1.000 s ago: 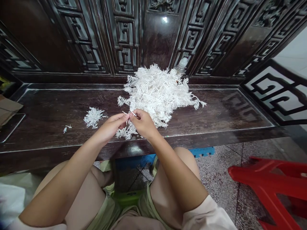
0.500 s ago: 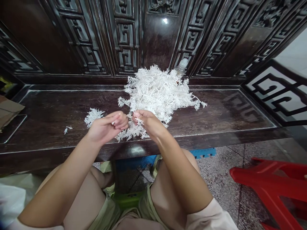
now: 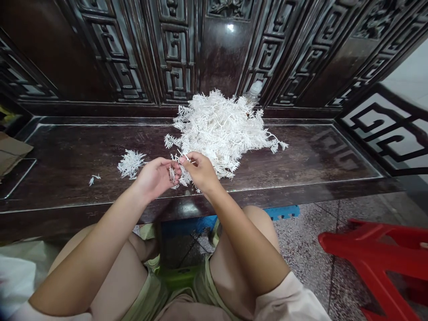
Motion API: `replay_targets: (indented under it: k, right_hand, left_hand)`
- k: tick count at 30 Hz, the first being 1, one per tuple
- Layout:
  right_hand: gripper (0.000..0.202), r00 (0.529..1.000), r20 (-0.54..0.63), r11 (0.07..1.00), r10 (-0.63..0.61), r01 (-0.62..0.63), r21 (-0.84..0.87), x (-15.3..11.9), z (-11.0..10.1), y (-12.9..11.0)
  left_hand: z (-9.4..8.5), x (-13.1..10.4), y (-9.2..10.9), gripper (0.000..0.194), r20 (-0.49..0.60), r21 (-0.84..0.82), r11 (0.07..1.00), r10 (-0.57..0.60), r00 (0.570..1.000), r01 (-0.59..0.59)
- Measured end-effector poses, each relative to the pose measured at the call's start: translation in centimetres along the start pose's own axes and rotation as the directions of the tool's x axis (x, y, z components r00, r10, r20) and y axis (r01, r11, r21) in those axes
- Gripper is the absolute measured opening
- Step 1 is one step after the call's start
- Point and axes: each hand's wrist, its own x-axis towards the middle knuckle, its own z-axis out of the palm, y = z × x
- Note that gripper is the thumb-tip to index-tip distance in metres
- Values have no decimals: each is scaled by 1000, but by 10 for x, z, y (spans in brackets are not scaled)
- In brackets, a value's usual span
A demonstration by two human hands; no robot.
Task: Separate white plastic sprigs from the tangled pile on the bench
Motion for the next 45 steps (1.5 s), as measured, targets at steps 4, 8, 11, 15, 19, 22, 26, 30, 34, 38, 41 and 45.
replay_targets:
  k: [4,8,11,15,19,22,26,30,34,38,41,45]
  right_hand:
    - [25,999,-17,999,-31,32,13,2,-2,3]
    - [24,999,-19,999,-39,39,11,3,-2,2]
    - [24,999,-4,999,-32,32,8,3,-3,0]
    - [25,999,45,999,23,-21,-42,2,-6,-7]
    - [24,983,180,999,31,-23,-49,0,-10,-13]
    - [23,968,250,998,34,-21,-55,-2,-11,-15]
    - [20,956,292,998,37,-48,29,-4,-13,-20]
    - [24,953,295,993,72,-95,64,-6,-13,-25]
    - [28,962,260,992,88,-108,65,-7,-10,-27]
    - [27,960,272,991,62,-90,95,-8,-8,-28]
    - [28,958,285,989,23,-63,132,-8,-7,-28]
    - [29,968,249,975,-9,-47,216,-9,-5,-28]
  left_hand:
    - [0,0,-4,22,51,82,994,-78,996,73]
    - [-1,-1,-7,24,141,195,977,62,988,-89]
    - [-1,-3,-7,27,129,298,932,176,976,-208]
    - [-4,-2,-5,22,134,342,894,259,957,-290]
    - [-5,-2,-3,17,80,349,885,300,951,-309]
    - [-2,-3,-3,16,-1,362,889,300,954,-279]
    - [3,-7,-3,18,40,324,911,255,966,-254]
    - [6,-12,0,15,83,326,910,242,967,-256]
    - [3,-12,1,11,92,379,883,263,960,-278]
    - [-1,-9,0,12,79,389,868,302,950,-309]
    - [2,-9,-2,13,107,350,877,311,944,-328]
    - [12,-10,-7,11,156,193,924,303,940,-330]
